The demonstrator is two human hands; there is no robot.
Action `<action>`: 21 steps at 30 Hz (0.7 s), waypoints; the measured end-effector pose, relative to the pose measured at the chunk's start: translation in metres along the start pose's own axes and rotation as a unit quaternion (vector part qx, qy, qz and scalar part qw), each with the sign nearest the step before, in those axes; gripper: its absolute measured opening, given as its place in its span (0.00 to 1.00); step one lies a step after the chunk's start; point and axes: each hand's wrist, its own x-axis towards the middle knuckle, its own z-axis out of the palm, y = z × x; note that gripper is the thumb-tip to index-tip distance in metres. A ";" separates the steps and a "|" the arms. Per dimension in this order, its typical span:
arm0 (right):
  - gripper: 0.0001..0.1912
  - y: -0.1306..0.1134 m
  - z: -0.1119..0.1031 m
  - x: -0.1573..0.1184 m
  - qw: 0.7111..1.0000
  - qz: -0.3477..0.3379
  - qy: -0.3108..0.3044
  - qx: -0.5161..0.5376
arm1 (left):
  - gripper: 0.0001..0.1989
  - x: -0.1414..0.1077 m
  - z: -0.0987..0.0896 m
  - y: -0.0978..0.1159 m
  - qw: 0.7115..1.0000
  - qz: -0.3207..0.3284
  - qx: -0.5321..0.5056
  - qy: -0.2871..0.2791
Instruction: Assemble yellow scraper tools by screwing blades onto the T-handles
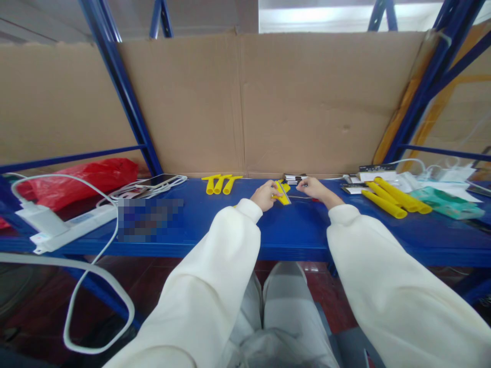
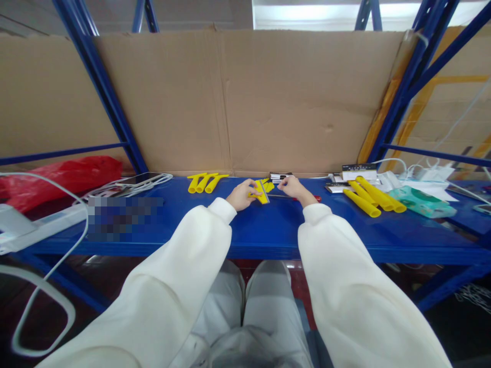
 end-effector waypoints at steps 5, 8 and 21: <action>0.07 -0.022 0.007 -0.008 0.982 -0.043 -0.064 0.173 | 0.15 0.001 0.000 -0.002 0.999 0.007 0.008 0.031; 0.09 -0.031 0.010 -0.013 0.973 -0.057 -0.085 0.209 | 0.14 0.002 0.001 -0.003 0.998 0.030 0.019 0.053; 0.07 -0.043 0.019 -0.017 0.982 -0.145 -0.010 0.118 | 0.17 0.000 0.004 0.004 0.995 0.018 0.050 0.080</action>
